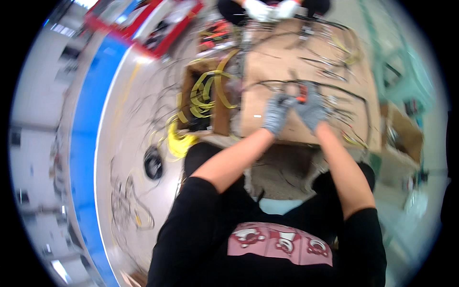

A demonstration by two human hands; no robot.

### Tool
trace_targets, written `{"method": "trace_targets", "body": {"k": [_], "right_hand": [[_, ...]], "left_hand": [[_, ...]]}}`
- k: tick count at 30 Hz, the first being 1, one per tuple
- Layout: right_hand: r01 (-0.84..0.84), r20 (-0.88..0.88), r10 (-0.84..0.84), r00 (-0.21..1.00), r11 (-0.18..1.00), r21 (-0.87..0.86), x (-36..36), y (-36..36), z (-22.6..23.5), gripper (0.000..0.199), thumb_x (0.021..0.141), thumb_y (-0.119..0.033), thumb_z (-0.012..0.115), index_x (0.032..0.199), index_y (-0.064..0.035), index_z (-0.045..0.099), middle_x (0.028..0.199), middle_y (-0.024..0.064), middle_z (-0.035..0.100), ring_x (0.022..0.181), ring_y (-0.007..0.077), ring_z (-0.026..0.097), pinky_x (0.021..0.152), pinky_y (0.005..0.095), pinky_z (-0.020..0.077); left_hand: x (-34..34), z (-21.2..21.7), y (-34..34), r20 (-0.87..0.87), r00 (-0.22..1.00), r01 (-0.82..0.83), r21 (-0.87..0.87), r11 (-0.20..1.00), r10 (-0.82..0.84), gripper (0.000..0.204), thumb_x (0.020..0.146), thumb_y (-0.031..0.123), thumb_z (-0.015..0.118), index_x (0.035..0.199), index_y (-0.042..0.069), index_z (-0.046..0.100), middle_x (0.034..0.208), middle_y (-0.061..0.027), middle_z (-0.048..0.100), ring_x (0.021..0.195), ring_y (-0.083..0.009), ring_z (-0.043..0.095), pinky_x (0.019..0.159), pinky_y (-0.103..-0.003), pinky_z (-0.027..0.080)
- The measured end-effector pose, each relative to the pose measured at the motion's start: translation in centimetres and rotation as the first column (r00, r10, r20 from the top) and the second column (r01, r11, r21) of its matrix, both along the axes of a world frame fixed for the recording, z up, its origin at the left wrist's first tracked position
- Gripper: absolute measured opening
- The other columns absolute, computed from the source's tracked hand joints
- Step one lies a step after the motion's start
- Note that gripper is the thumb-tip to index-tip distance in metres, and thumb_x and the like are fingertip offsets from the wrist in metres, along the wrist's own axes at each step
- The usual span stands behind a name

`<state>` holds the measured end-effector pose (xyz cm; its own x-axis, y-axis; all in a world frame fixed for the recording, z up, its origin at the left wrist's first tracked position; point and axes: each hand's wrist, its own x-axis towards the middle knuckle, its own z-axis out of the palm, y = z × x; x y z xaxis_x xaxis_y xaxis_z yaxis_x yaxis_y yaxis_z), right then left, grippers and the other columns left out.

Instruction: The person sits on the floor and uses wire strippers to remove insulation from multiple black wires laid out on a wooden board. The person repeatedly picks up wires, strips them, and places them back on the board. A coworker is visible working on similar wires across the table.

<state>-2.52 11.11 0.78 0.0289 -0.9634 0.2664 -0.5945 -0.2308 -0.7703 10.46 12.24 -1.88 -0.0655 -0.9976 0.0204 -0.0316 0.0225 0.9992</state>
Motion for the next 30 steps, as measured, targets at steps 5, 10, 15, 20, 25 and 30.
{"method": "trace_targets", "body": {"k": [5,10,15,20,25,30], "right_hand": [[-0.057,-0.210,0.013,0.978,0.977,-0.205,-2.8,-2.1,-5.0,0.043,0.071,-0.010,0.062,0.110,-0.0024,0.045,0.092,0.0141,0.056,0.081,0.0265,0.056,0.070,0.0339,0.0451],[-0.061,0.040,0.062,0.997,0.998,-0.021,-5.4,-4.1,-7.5,0.044,0.078,0.002,0.056,0.118,0.0001,0.040,0.104,0.0101,0.056,0.094,0.0153,0.054,0.083,0.0254,0.0426],[-0.060,0.144,0.037,0.989,0.986,0.157,-6.2,-4.9,-7.8,0.039,0.078,0.002,0.057,0.115,-0.0006,0.043,0.102,0.0058,0.056,0.091,0.0133,0.053,0.083,0.0235,0.0411],[-0.099,0.311,0.035,0.950,0.976,0.192,-8.1,-6.4,-10.0,0.036,0.077,0.002,0.058,0.111,-0.0011,0.048,0.099,0.0060,0.057,0.088,0.0147,0.054,0.082,0.0251,0.0423],[-0.052,-0.099,0.076,0.992,0.974,0.219,-4.5,-2.9,-4.4,0.031,0.072,-0.005,0.058,0.102,-0.0050,0.049,0.088,0.0077,0.057,0.078,0.0178,0.054,0.065,0.0319,0.0438],[0.037,-0.474,0.065,0.878,0.979,0.202,-2.9,-0.3,1.7,0.033,0.068,-0.017,0.060,0.094,-0.0020,0.048,0.081,0.0192,0.057,0.076,0.0353,0.057,0.068,0.0414,0.0452]], "left_hand": [[-1.2,-1.0,0.1,0.351,0.888,-0.213,-0.261,0.942,0.298,0.020,0.070,0.023,0.065,0.073,0.004,0.060,0.073,-0.0141,0.057,0.073,-0.0290,0.052,0.071,-0.038,0.042],[-2.6,-2.7,-0.3,0.250,0.929,-0.242,-0.148,0.959,0.274,0.017,0.069,0.020,0.065,0.078,0.007,0.060,0.072,-0.0127,0.059,0.076,-0.0308,0.053,0.071,-0.039,0.042],[-1.6,-2.4,-0.5,0.239,0.950,-0.175,-0.126,0.976,0.201,0.017,0.069,0.018,0.064,0.081,0.006,0.060,0.075,-0.0135,0.060,0.077,-0.0319,0.055,0.071,-0.040,0.043],[-1.1,-2.4,-1.0,0.040,0.994,-0.096,-0.088,0.991,0.100,0.017,0.072,0.016,0.061,0.083,0.004,0.060,0.075,-0.0148,0.058,0.071,-0.0274,0.054,0.066,-0.037,0.044],[-0.8,-3.9,-1.7,-0.055,0.998,-0.052,-0.235,0.971,0.040,0.008,0.080,0.008,0.051,0.081,0.004,0.058,0.074,-0.0067,0.054,0.069,-0.0169,0.049,0.067,-0.030,0.043],[-0.2,-1.4,-2.5,-0.302,0.953,0.009,0.089,0.996,0.019,0.011,0.081,0.012,0.059,0.090,0.006,0.059,0.083,0.0021,0.056,0.076,-0.0068,0.050,0.070,-0.021,0.041]]}}
